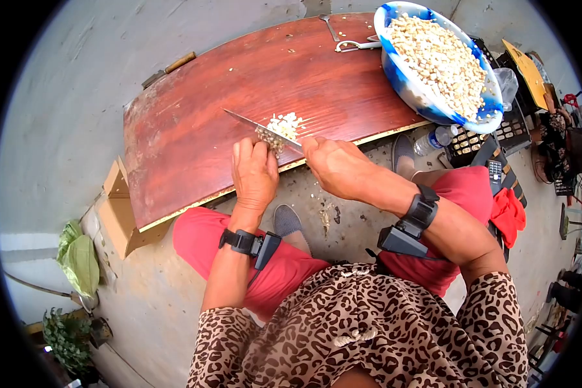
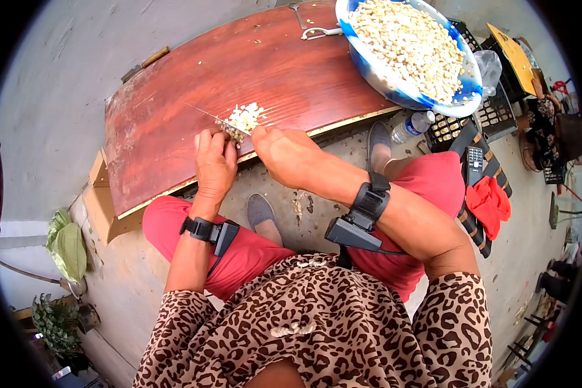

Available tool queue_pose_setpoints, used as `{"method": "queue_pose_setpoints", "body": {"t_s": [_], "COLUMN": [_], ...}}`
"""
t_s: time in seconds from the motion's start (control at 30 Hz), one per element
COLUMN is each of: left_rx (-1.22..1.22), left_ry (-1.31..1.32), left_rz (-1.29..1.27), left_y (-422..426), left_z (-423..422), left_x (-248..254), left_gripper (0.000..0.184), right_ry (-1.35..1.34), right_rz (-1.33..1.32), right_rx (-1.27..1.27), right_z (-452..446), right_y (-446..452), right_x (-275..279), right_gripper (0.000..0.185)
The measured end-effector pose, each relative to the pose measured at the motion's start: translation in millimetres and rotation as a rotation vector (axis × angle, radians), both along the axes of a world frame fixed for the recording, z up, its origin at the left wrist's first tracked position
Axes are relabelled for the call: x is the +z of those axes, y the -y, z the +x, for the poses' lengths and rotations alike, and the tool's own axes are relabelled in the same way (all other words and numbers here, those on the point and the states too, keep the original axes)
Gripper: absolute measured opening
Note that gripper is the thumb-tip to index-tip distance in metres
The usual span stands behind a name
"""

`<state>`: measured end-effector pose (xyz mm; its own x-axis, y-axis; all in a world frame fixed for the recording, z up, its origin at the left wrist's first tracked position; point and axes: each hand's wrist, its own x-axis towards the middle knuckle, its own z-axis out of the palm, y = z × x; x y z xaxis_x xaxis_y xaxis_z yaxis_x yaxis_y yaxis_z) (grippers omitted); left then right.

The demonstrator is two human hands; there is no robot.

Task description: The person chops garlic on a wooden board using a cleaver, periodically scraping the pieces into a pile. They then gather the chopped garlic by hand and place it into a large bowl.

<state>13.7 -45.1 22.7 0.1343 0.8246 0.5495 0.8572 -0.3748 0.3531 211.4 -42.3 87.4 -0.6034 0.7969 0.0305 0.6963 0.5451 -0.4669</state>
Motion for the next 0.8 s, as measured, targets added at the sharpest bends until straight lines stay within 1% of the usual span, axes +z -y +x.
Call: {"method": "queue_pose_setpoints", "body": {"t_s": [0.03,0.1,0.13,0.27,0.4,0.43,0.53,0.63,0.8], "left_rx": [0.011,0.030,0.021,-0.023,-0.005,0.023,0.066,0.077,0.027], "left_ry": [-0.025,-0.074,-0.067,-0.044,0.040,0.001,-0.089,-0.111,-0.090], "left_rz": [-0.038,-0.110,-0.114,-0.113,-0.056,-0.057,-0.071,-0.116,-0.117], "left_y": [1.6,4.1,5.1,-0.3,0.4,1.9,4.7,7.2,9.8], "left_z": [-0.6,-1.0,-1.3,-1.6,1.7,1.3,-0.5,-1.3,2.7], "left_x": [0.4,0.8,-0.7,-7.3,-7.7,-6.7,-3.3,-2.6,-1.9], "left_gripper": [0.013,0.013,0.013,0.013,0.012,0.013,0.015,0.018,0.017], "right_ry": [0.013,-0.066,-0.106,-0.054,-0.104,-0.129,-0.051,-0.090,-0.087], "right_rz": [-0.013,0.020,0.038,0.040,0.036,0.049,0.035,0.034,0.084], "right_rx": [-0.002,0.022,0.032,0.022,0.027,0.034,0.052,0.036,0.031], "right_z": [-1.3,-2.0,-1.7,-2.8,-3.0,-2.1,0.4,0.3,0.6], "right_y": [1.5,7.1,8.9,4.6,9.4,10.1,6.0,9.7,10.0], "right_x": [1.9,0.6,0.6,-12.2,-2.7,-2.4,-4.6,-0.2,-13.9], "right_gripper": [0.012,0.012,0.012,0.012,0.012,0.012,0.012,0.011,0.010]}}
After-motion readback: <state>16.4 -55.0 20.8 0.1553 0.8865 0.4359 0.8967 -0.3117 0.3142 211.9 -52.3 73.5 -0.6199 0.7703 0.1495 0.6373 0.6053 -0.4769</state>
